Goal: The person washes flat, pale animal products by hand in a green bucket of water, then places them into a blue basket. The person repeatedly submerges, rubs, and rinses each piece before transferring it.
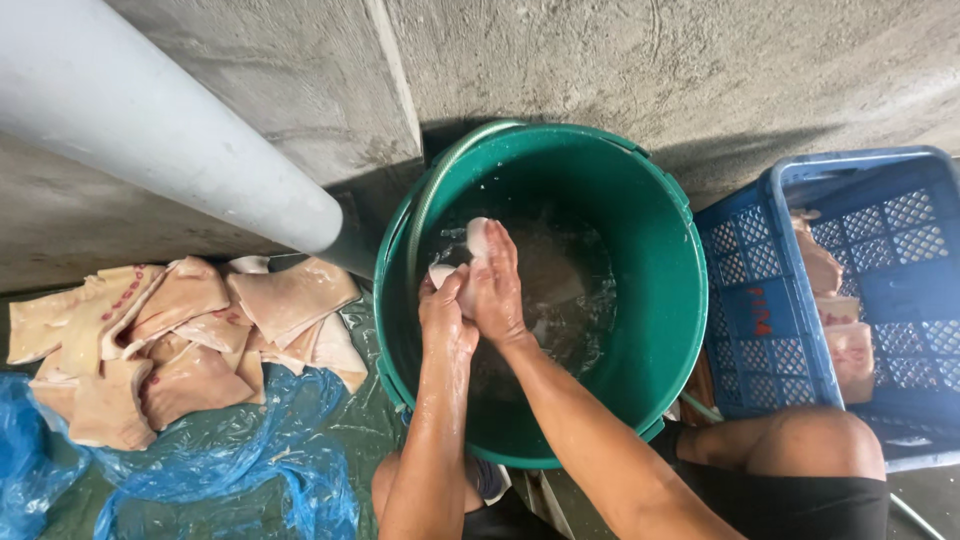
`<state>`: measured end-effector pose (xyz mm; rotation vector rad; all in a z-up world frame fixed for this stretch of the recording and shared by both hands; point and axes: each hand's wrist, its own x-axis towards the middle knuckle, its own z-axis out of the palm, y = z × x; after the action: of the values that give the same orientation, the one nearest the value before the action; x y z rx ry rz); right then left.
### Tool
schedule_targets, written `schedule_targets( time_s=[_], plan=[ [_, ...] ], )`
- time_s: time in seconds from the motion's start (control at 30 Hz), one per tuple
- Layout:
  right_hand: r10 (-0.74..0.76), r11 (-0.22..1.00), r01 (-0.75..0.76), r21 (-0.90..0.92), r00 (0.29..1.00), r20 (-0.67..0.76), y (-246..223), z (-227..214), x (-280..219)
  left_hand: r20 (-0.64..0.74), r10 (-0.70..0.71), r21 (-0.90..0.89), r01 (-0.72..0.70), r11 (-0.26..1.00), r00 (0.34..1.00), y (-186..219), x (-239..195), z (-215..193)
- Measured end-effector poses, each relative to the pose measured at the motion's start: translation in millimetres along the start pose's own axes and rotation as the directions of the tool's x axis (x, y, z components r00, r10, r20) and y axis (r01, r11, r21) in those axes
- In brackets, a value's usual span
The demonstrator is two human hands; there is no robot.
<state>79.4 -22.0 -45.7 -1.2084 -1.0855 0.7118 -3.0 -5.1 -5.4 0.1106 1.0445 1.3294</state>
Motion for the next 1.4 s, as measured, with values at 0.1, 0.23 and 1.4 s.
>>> schedule_targets(
  time_s=[0.1,0.23,1.4],
  plan=[
    [0.45,0.855,-0.469,0.222,0.883,0.131,75,-16,3,0.082,-0.065,-0.139,0.076,0.987,0.995,0,-5,-2],
    [0.972,0.215,-0.975,-0.056,0.219,-0.084,146,-80,-39,0.283,-0.153,-0.257,0.229,0.939,0.947,3,-13,-2],
    [0.948,0.025,-0.92,0.392,0.145,0.281,178,-106,-12,0.305,0.122,0.821,-0.325,0.469,0.945,10,-64,37]
  ],
)
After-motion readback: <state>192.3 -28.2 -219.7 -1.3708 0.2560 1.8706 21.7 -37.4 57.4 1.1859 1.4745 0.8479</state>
